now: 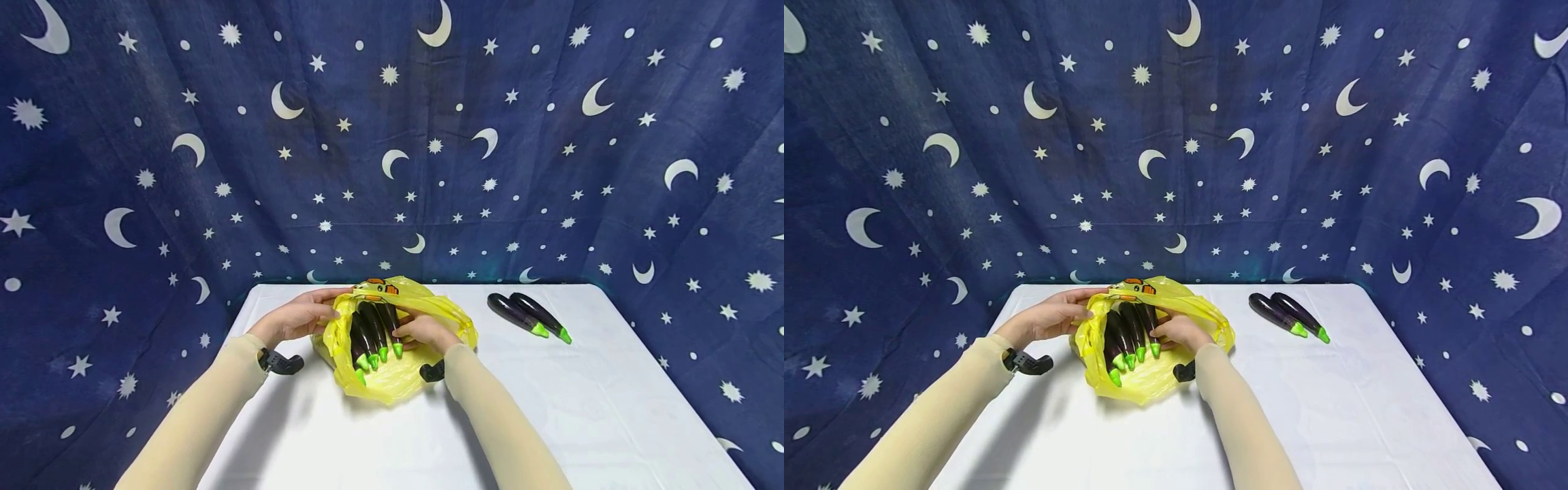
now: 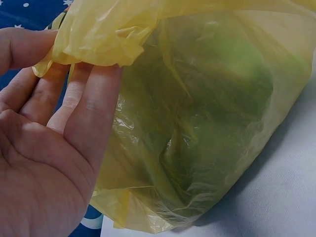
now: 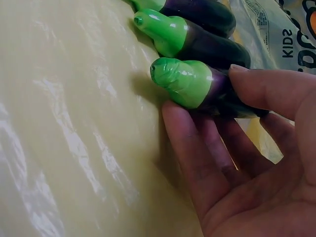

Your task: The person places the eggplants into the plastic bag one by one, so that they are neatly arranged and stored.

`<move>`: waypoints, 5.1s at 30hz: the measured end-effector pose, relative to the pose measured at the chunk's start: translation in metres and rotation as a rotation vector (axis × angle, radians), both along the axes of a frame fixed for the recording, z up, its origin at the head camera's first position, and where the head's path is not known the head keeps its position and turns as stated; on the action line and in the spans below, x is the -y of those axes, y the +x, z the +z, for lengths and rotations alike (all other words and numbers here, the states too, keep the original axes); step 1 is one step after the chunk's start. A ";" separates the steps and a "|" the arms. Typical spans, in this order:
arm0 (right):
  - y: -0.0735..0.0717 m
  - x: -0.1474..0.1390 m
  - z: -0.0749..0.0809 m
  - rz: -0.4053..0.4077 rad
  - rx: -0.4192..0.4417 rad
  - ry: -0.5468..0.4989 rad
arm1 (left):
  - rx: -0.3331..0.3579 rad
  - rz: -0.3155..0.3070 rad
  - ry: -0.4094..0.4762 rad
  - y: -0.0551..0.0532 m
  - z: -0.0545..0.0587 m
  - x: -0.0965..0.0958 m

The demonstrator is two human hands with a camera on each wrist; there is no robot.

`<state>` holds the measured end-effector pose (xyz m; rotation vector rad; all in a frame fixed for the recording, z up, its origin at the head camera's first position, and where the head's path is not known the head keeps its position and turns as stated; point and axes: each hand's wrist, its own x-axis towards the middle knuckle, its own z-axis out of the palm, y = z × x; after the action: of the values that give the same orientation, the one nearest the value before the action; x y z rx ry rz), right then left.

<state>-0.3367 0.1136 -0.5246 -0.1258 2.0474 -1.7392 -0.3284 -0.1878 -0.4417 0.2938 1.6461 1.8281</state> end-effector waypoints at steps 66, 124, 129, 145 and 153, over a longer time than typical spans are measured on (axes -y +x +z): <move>0.049 -0.022 0.032 0.161 -0.363 0.248 | -0.018 0.018 -0.025 0.005 0.002 -0.002; 0.066 -0.267 0.045 -0.221 -0.437 0.480 | -0.018 0.023 0.001 0.007 -0.002 0.003; 0.064 -0.278 0.044 -0.234 -0.435 0.554 | -0.023 0.020 -0.002 0.006 -0.003 0.003; 0.054 -0.296 0.039 -0.239 -0.348 0.697 | -0.018 0.019 -0.004 0.007 0.000 0.001; 0.036 -0.302 0.034 -0.219 -0.339 0.708 | -0.007 0.032 -0.002 0.008 0.000 0.000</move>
<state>-0.3011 0.4160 -0.4911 0.0319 2.8945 -1.0454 -0.3205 -0.1878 -0.4422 0.2746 1.6657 1.8505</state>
